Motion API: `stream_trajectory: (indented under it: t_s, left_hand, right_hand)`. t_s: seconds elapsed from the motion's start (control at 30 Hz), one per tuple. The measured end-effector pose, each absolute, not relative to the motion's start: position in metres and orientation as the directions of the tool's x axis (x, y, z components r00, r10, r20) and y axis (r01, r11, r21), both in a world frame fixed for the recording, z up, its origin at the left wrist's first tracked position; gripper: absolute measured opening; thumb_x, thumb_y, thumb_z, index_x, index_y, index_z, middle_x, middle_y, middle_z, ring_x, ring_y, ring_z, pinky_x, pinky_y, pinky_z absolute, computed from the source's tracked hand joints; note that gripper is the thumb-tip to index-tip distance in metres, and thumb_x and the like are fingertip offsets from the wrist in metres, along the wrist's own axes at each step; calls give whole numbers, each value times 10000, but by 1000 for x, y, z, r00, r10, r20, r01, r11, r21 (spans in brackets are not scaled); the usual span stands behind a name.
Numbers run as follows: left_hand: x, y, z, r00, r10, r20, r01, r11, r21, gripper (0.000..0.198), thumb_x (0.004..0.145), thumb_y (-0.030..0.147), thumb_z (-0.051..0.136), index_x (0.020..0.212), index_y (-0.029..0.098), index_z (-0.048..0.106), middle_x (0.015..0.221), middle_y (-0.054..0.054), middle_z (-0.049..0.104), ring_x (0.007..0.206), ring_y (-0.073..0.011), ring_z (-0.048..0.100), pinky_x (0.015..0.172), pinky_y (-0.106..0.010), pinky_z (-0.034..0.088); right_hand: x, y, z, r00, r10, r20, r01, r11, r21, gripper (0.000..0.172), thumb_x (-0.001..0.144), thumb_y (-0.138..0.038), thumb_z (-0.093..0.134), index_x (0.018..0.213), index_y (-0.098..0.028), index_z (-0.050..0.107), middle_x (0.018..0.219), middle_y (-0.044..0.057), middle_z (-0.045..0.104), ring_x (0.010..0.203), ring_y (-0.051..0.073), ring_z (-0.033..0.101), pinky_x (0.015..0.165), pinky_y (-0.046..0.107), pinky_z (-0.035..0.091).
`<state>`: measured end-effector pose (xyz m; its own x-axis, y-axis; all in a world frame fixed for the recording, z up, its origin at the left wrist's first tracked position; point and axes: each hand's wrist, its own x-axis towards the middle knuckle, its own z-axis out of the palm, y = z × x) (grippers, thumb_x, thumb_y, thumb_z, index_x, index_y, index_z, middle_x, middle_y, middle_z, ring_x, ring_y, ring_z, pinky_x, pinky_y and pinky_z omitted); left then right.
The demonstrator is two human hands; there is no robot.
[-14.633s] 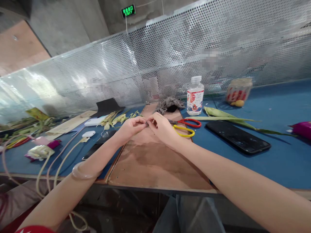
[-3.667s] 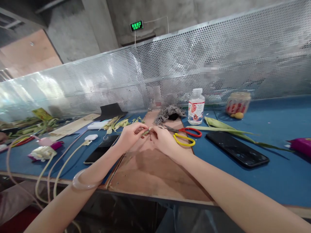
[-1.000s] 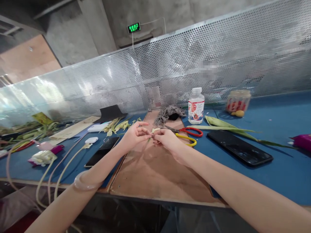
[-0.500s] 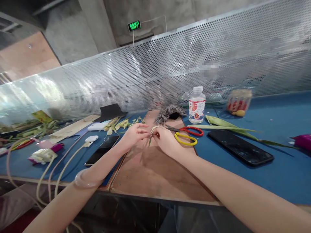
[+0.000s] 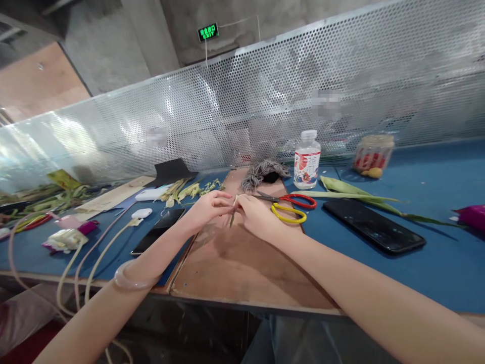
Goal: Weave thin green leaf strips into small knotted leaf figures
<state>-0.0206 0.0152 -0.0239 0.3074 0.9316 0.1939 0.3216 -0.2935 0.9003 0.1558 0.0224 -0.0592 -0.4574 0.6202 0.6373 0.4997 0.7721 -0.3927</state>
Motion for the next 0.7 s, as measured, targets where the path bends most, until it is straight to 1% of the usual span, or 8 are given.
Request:
stream_trajectory:
  t_s: [0.23, 0.33, 0.5, 0.7]
  left_hand:
    - [-20, 14, -23, 303, 938, 167, 371, -277, 886, 397, 687, 247, 710, 1023, 149, 522, 873, -85, 714, 838, -184, 656, 755, -305, 449]
    - [-20, 14, -24, 305, 940, 153, 385, -269, 883, 394, 689, 232, 706, 1027, 146, 524, 881, -91, 712, 833, -186, 656, 740, -303, 452]
    - [-23, 16, -27, 333, 929, 162, 370, -286, 884, 396, 709, 253, 692, 1055, 157, 527, 932, -102, 700, 870, -202, 656, 780, -335, 466]
    - [-22, 15, -28, 361, 915, 177, 408, -326, 853, 419, 680, 226, 708, 1057, 156, 540, 888, -93, 703, 849, -203, 655, 790, -352, 471]
  right_hand:
    - [155, 22, -57, -434, 639, 635, 466, 763, -449, 116, 844, -103, 465, 815, -156, 563, 863, 84, 619, 806, 175, 556, 743, 277, 402]
    - [155, 21, -56, -440, 661, 607, 464, 747, -477, 113, 840, -106, 472, 813, -157, 569, 845, 67, 627, 776, 161, 555, 723, 264, 396]
    - [155, 20, -56, -410, 710, 573, 483, 702, -524, 116, 816, -95, 488, 788, -169, 574, 771, 31, 618, 688, 133, 529, 670, 239, 383]
    - [155, 19, -55, -408, 744, 529, 515, 666, -540, 122, 798, -86, 494, 764, -170, 577, 727, 20, 603, 635, 122, 500, 635, 230, 363]
